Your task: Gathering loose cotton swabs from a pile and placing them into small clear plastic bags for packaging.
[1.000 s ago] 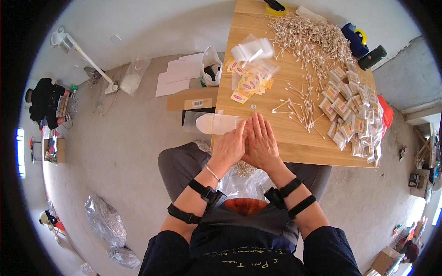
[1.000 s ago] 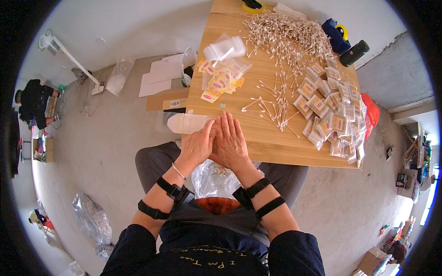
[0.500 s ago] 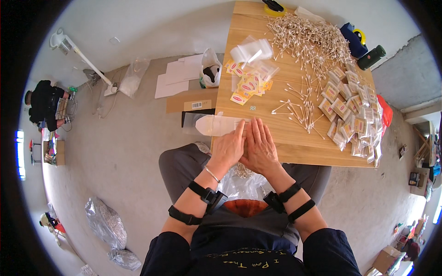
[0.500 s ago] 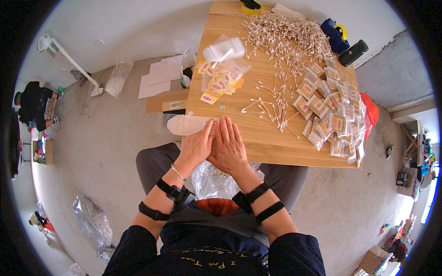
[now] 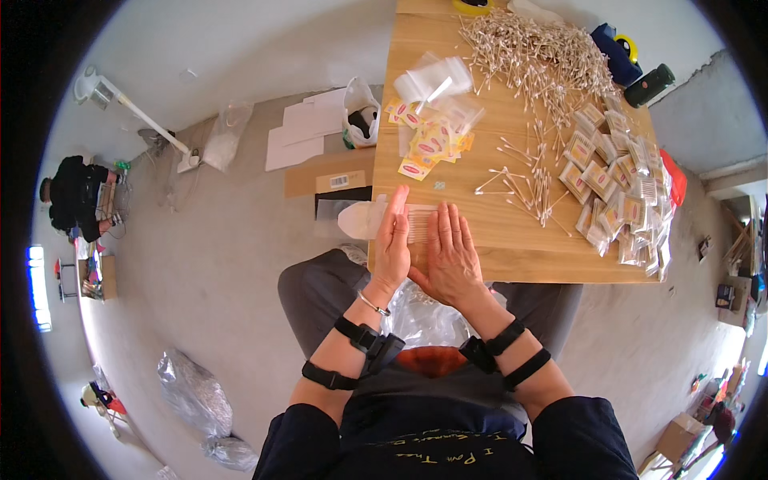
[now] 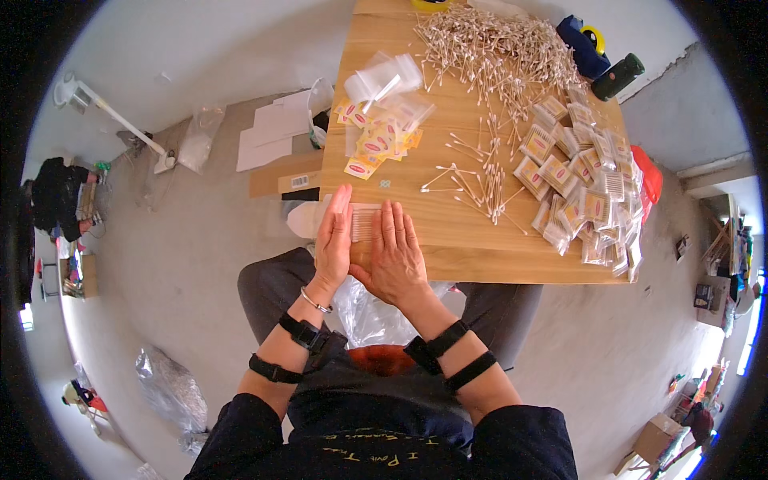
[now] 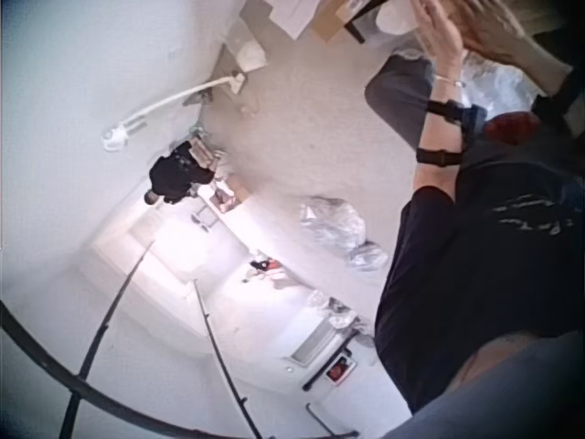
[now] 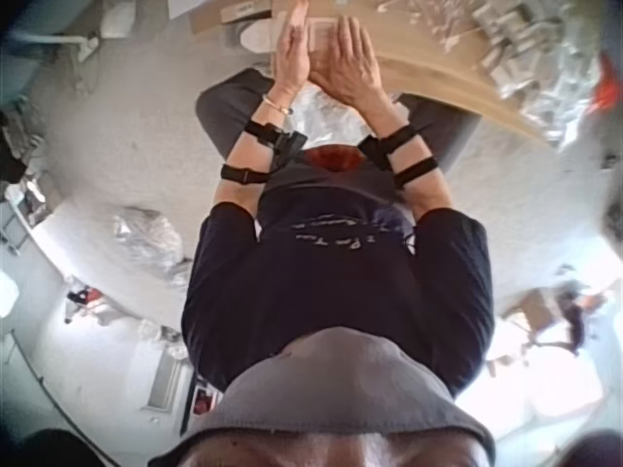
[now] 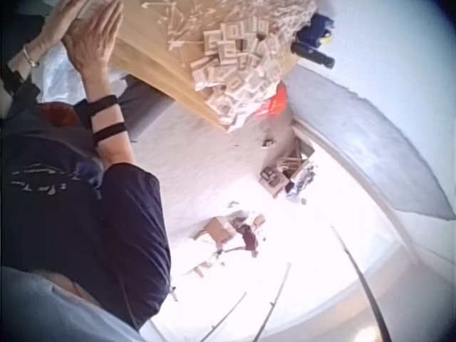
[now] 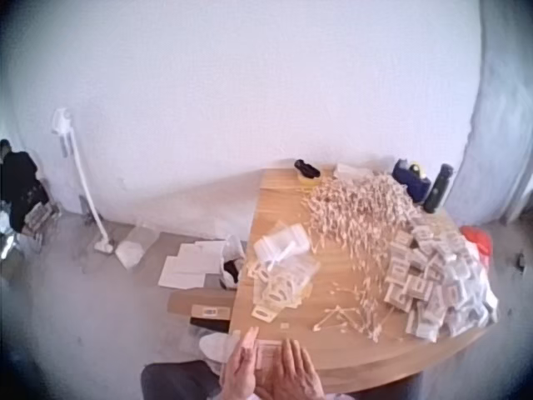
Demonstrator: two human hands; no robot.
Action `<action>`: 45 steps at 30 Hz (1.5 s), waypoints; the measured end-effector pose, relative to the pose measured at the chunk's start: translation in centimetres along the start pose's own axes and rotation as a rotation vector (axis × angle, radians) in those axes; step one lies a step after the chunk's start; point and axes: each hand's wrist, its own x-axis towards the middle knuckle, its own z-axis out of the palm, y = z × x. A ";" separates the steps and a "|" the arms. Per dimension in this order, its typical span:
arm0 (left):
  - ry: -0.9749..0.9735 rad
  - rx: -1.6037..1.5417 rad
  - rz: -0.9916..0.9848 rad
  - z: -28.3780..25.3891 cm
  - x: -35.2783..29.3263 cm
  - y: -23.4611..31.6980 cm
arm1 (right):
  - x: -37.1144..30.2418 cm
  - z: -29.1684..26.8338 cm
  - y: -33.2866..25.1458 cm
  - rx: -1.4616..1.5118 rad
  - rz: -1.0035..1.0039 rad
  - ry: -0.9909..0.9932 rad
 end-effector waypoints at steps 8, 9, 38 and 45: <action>-0.009 -0.167 0.010 -0.8 0.8 -0.2 | 0.4 0.4 -1.4 0.040 0.052 0.002; -0.020 -0.158 0.007 -1.2 0.7 -0.3 | 0.5 0.5 -1.5 0.044 0.055 -0.002; -0.022 -0.057 0.021 -1.9 0.6 -0.3 | 1.2 1.0 -2.7 0.077 0.044 0.062; -0.060 -0.146 0.046 -3.2 0.7 0.3 | 1.4 1.3 -3.2 0.058 0.075 0.063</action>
